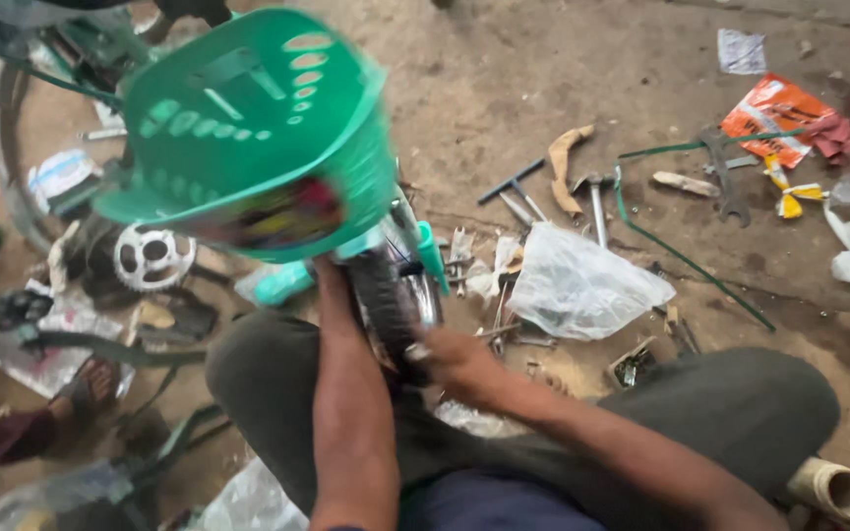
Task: The person unpacks bicycle parts from plastic bags and assembles them onto a green bicycle frame. They use a wrench to tighten bolts on the front wheel and handlebars.
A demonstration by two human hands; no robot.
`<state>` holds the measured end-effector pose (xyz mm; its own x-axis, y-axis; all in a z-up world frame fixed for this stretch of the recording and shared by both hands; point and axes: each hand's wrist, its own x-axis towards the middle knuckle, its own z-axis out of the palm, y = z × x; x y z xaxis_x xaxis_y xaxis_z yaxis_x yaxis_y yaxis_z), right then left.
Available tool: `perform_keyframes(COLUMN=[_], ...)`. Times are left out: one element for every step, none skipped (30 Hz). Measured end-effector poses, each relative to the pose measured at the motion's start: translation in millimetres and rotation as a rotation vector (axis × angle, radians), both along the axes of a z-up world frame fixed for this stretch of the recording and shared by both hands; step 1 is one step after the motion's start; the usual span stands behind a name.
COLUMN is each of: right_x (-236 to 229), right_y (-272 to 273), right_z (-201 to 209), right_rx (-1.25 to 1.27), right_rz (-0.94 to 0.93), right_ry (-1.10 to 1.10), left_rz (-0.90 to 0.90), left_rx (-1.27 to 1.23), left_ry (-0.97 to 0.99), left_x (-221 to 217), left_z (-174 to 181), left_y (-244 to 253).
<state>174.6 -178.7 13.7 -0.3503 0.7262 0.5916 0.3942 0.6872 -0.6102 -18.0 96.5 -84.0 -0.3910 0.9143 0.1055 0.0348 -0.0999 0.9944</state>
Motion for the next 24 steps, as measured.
perform_keyframes(right_x=[-19.6, -34.8, -44.0, -47.9, -41.1, -30.8, -16.0, -1.0, 13.4, 26.0, 36.3, 45.4, 52.2, 57.8, 60.4, 61.8, 61.2, 59.7, 60.8, 61.4, 66.9, 72.3, 76.2, 80.3], right_y=[-4.6, -8.4, -3.5, 2.5, 17.6, 32.6, 43.9, 55.5, 69.0, 81.4, 93.8, 106.8, 116.2, 125.3, 139.3, 152.0, 161.8, 170.8, 182.2, 194.0, 197.5, 201.4, 201.7, 202.1], right_z=[8.0, 16.3, 25.0, 33.9, 43.2, 51.8, 59.5, 66.0, 72.1, 76.9, 79.6, 80.4, 78.0, 74.1, 69.8, 65.0, 58.9, 53.0, 49.4, 46.1, 42.3, 38.5, 33.1, 29.0], right_rx=[-0.106, -0.213, -0.326, -0.423, -0.502, -0.587, -0.671, -0.728, -0.764, -0.798, -0.867, -0.932, -1.002, -1.07, -0.981, -0.892, -0.808, -0.85, -0.881, -0.909, -0.83, -0.749, -0.684, -0.669], right_rz=[0.024, 0.057, 0.11, 0.172, 0.191, 0.206, 0.209, 0.18, 0.117, 0.055, -0.031, -0.115, -0.198, -0.282, -0.279, -0.276, -0.275, -0.165, -0.065, 0.036, -0.006, -0.047, -0.085, -0.099], right_ry=[-0.117, -0.228, -0.34, -0.436, -0.514, -0.59, -0.662, -0.679, -0.663, -0.646, -0.506, -0.365, -0.223, -0.081, -0.079, -0.077, -0.066, 0.007, 0.081, 0.154, 0.013, -0.128, -0.271, -0.226], left_rz=[-0.022, -0.045, -0.056, -0.064, -0.075, -0.076, -0.079, -0.075, -0.072, -0.06, -0.049, -0.044, -0.039, -0.034, -0.028, -0.025, -0.025, -0.023, -0.034, -0.028, -0.019, -0.01, 0.018, 0.05], left_rx=[-0.022, -0.045, -0.059, -0.07, -0.074, -0.079, -0.089, -0.1, -0.097, -0.097, -0.099, -0.098, -0.106, -0.107, -0.096, -0.092, -0.083, -0.074, -0.059, -0.04, -0.025, -0.007, 0.004, 0.032], left_ry=[0.043, 0.078, 0.108, 0.137, 0.162, 0.187, 0.202, 0.222, 0.233, 0.246, 0.256, 0.262, 0.27, 0.281, 0.296, 0.299, 0.317, 0.335, 0.347, 0.372, 0.426, 0.472, 0.546, 0.664], left_x=[-14.1, -21.4, -34.3, -45.6, -49.4, -52.7, -51.9, -53.8, -55.2, -60.1, -64.7, -67.3, -67.8, -68.3, -69.6, -70.6, -73.6, -76.7, -76.7, -77.4, -72.7, -69.2, -65.7, -61.3], left_z=[-13.3, -25.0, -34.0, -40.3, -43.0, -43.3, -44.6, -44.1, -38.6, -33.4, -26.9, -19.2, -13.7, -6.9, 2.1, 12.3, 23.1, 35.1, 48.5, 61.9, 72.5, 82.9, 91.3, 99.3], left_y=[-0.3, 1.9, 1.3, 1.0, 6.0, 8.3, 6.9, 2.1, 3.8, -4.1, -12.0, -16.6, -27.6, -37.0, -43.7, -49.4, -59.0, -67.0, -67.8, -70.0, -75.2, -80.8, -91.7, -106.5])
